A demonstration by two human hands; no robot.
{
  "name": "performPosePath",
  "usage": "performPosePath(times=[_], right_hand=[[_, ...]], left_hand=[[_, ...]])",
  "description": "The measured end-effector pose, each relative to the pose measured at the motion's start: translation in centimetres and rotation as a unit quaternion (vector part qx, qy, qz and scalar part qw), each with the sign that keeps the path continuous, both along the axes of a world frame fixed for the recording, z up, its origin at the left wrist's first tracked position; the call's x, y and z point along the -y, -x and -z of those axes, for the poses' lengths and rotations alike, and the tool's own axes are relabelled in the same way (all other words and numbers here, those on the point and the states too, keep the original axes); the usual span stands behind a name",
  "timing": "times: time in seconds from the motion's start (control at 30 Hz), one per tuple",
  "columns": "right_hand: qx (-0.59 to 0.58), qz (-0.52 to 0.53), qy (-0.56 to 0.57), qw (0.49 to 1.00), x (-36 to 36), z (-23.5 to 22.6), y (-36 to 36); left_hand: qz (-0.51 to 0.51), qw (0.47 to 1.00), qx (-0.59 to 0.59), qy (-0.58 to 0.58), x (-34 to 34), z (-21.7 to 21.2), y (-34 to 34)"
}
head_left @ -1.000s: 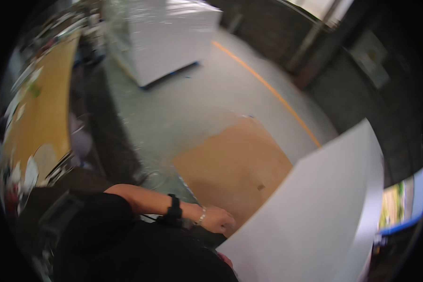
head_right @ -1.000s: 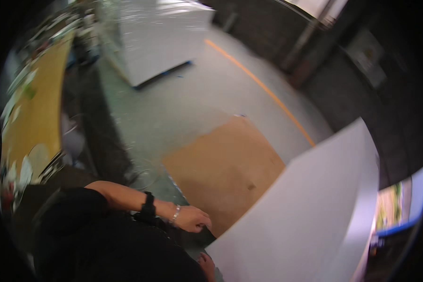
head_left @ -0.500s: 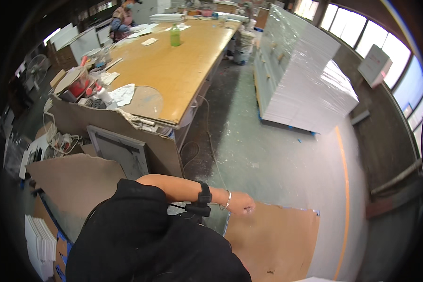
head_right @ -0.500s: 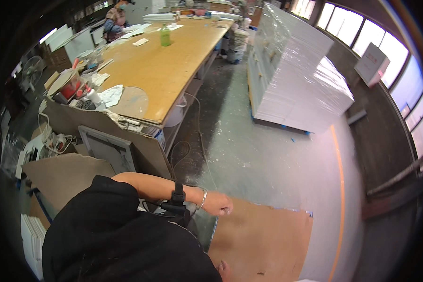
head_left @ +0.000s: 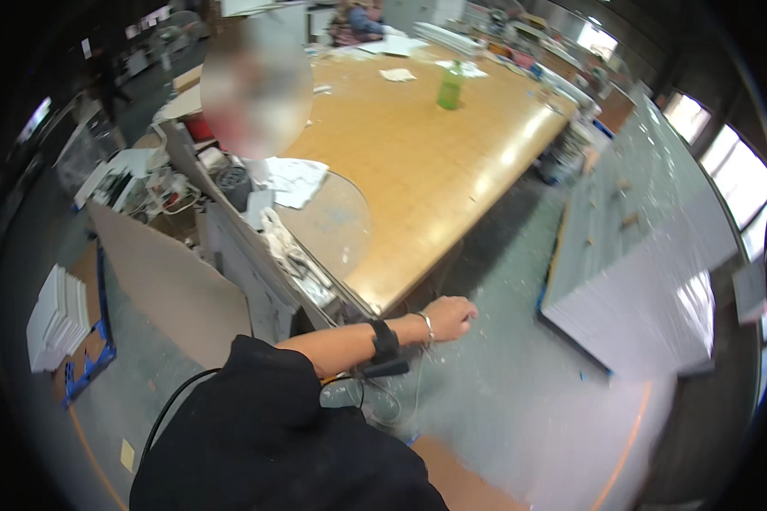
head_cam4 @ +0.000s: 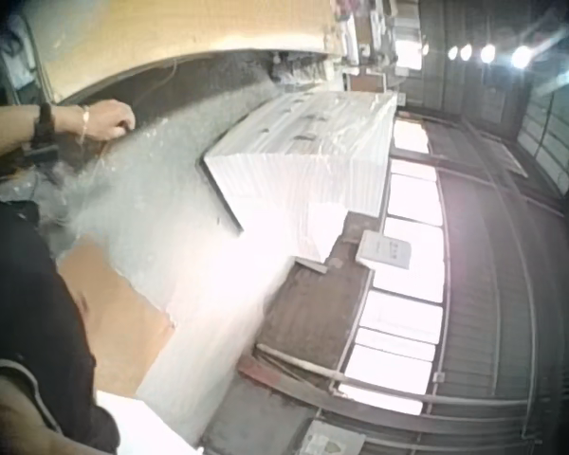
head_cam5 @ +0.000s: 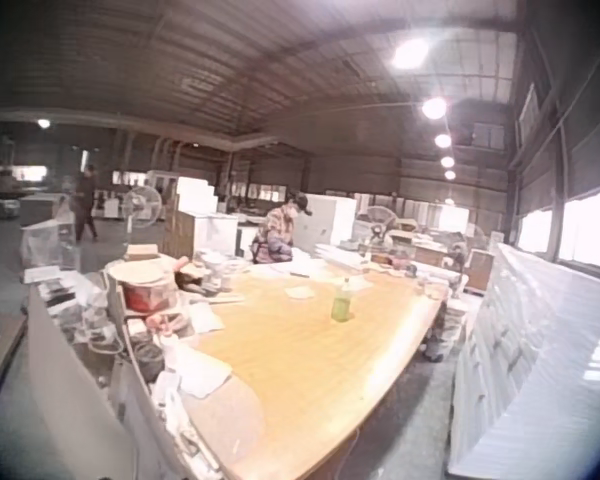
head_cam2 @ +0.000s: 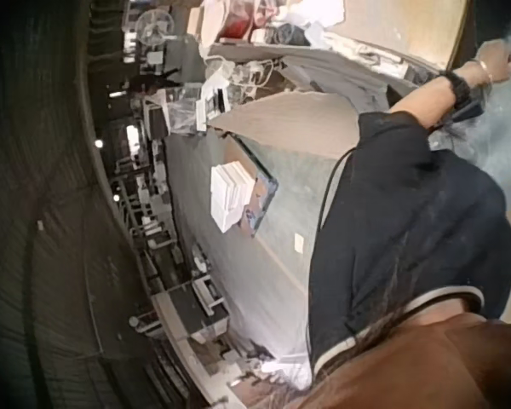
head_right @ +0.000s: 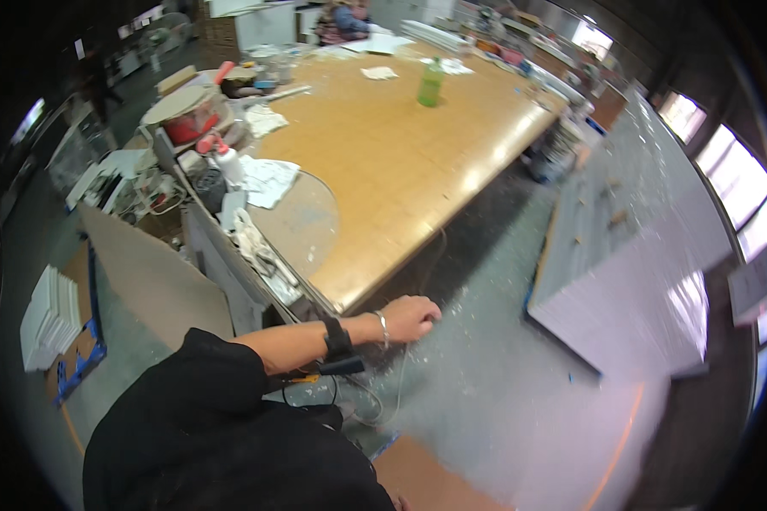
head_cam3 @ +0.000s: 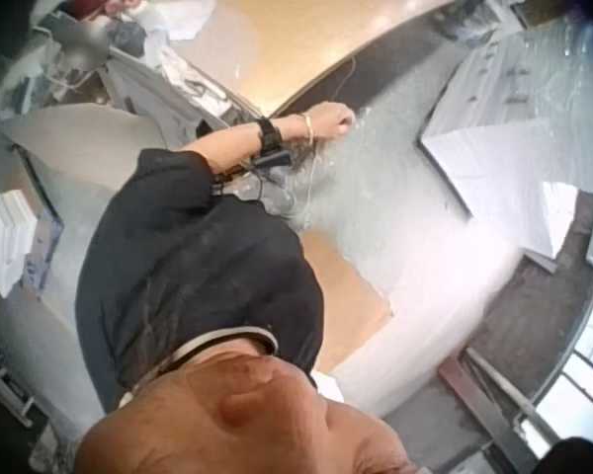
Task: The recorder cleans and scrapes edges of white furniture panels on a large workbench in a factory setting.
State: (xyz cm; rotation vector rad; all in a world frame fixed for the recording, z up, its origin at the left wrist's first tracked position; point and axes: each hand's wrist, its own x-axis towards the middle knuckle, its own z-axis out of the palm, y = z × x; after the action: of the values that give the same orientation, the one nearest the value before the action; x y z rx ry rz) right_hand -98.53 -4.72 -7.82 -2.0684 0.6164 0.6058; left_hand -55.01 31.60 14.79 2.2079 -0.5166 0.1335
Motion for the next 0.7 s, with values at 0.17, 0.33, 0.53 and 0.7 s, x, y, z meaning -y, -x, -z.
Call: performPosePath(times=[0.17,0.33,0.53,0.7], right_hand=[[0.009,-0.152,-0.034,0.988,-0.9,1.4,-16.4],[0.005,-0.295,-0.049,0.954,0.1,2.6,-29.3],[0.005,-0.390,-0.061,0.919,5.9,4.5,-42.0],[0.027,-0.360,-0.017,0.933,19.0,3.3,-48.2]], left_hand=[[-0.108,0.987,0.072,-0.094,-2.1,1.8,-2.8],[-0.148,0.963,0.087,-0.208,-3.9,4.1,-2.5],[-0.144,0.963,0.023,-0.225,-3.4,3.8,-2.9],[-0.177,0.959,0.073,-0.209,-2.8,2.6,-3.1]])
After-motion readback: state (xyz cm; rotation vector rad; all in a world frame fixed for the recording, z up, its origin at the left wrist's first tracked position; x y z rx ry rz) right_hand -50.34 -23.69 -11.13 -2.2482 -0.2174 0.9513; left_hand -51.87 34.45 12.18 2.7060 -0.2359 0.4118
